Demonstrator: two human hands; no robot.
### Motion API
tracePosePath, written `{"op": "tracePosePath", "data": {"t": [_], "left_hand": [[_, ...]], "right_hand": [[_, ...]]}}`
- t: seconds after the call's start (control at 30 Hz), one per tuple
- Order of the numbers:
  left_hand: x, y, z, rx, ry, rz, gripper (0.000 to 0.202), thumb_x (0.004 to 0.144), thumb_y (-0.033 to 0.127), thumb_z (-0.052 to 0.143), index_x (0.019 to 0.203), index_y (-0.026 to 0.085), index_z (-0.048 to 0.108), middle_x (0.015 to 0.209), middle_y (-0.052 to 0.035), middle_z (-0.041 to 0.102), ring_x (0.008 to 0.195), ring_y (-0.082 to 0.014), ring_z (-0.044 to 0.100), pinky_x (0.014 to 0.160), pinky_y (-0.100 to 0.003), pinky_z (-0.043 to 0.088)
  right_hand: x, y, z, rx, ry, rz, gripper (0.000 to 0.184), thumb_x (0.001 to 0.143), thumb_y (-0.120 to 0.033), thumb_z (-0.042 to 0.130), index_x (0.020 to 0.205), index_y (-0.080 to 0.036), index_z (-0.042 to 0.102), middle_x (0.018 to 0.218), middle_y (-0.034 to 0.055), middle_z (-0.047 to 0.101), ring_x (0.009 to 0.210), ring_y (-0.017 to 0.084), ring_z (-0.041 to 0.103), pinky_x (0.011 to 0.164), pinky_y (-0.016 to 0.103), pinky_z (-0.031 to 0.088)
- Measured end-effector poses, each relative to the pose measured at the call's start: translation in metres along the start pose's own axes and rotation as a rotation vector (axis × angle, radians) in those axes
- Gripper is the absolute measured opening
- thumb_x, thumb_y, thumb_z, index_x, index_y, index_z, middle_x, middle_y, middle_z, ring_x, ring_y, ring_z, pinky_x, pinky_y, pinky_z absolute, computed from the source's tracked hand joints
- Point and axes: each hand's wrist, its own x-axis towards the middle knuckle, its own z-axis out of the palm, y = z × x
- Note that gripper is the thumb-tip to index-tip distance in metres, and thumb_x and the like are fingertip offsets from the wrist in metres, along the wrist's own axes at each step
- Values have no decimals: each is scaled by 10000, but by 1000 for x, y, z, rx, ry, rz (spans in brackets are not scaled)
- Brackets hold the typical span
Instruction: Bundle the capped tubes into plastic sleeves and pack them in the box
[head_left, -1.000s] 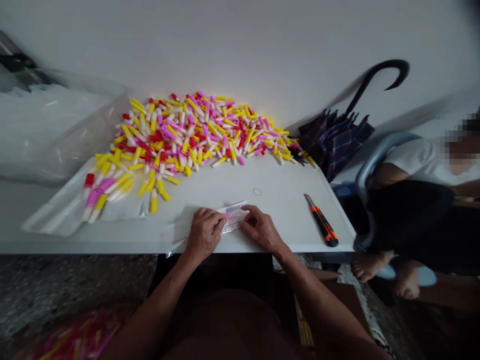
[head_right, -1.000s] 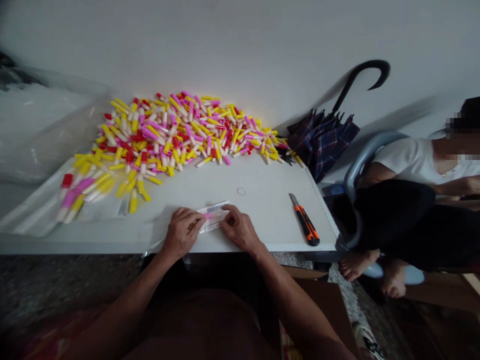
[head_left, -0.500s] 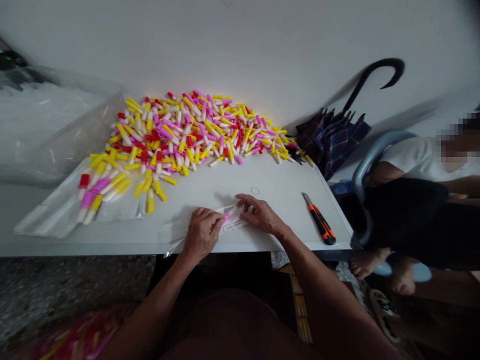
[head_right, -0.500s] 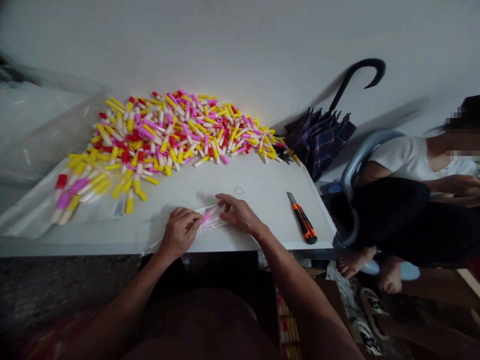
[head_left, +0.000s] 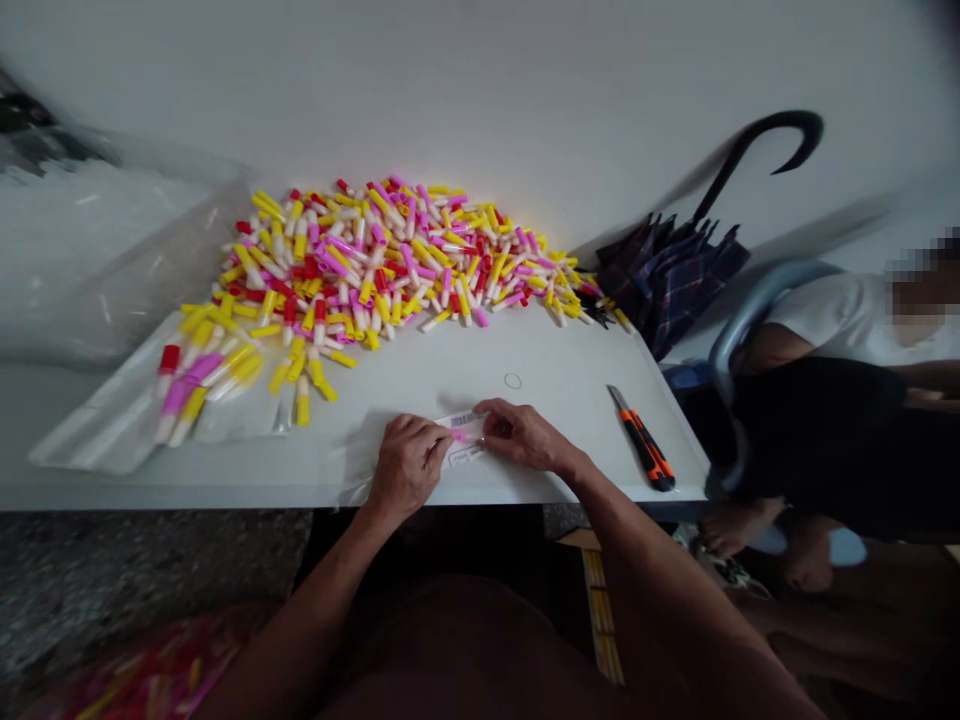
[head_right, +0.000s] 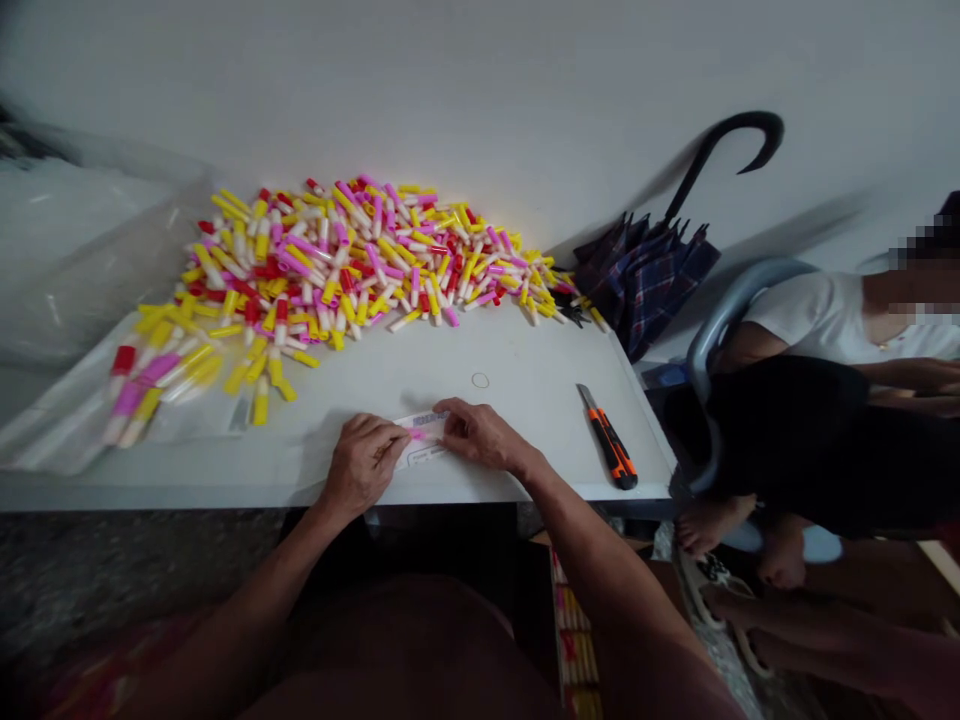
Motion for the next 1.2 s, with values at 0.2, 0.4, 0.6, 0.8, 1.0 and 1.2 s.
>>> {"op": "tracePosePath", "data": {"t": [0.2, 0.4, 0.6, 0.8, 1.0, 1.2], "left_hand": [[1, 0, -1, -1, 1, 20, 175, 1033, 276, 591, 928, 242, 726, 904, -22, 753, 893, -222, 604, 891, -431, 464], [1, 1, -1, -26, -8, -2, 179, 1032, 273, 584, 919, 245, 721, 898, -25, 751, 897, -224, 613, 906, -441, 470], [0, 0, -1, -16, -8, 2, 177, 1020, 267, 590, 898, 253, 718, 890, -23, 748, 904, -229, 614, 900, -442, 466], [1, 1, -2, -10, -7, 24, 175, 1021, 266, 591, 893, 245, 709, 890, -20, 743, 905, -224, 616, 909, -439, 464], [0, 2, -3, -8, -24, 11, 189, 1033, 277, 568, 916, 243, 712, 912, -32, 747, 922, -228, 620, 923, -447, 465], [0, 2, -2, -1, -37, 40, 178, 1024, 237, 564, 909, 250, 700, 926, -28, 748, 912, -229, 604, 917, -446, 464]], "right_hand": [[1, 3, 8, 61, 97, 39, 336, 907, -234, 717, 1230, -198, 631, 854, 3, 714, 709, 139, 620, 688, 276, 490], [7, -6, 11, 257, -62, 17, 178, 985, -312, 652, 1115, -197, 688, 801, -14, 698, 673, 117, 591, 651, 243, 474], [-1, -10, 3, 593, -250, 209, 504, 965, -330, 675, 1436, -241, 516, 1164, 82, 761, 536, 68, 606, 514, 204, 495], [-4, -12, 5, 725, -409, 235, 774, 922, -336, 750, 1587, -278, 357, 1398, 171, 674, 665, 143, 749, 500, 211, 548], [-6, -13, 4, 812, -358, 264, 842, 890, -317, 793, 1605, -314, 348, 1514, 176, 593, 730, 149, 750, 516, 207, 558], [1, -13, 18, 903, -446, 305, 896, 845, -294, 826, 1606, -339, 355, 1501, 177, 605, 716, 146, 751, 511, 189, 534]]}}
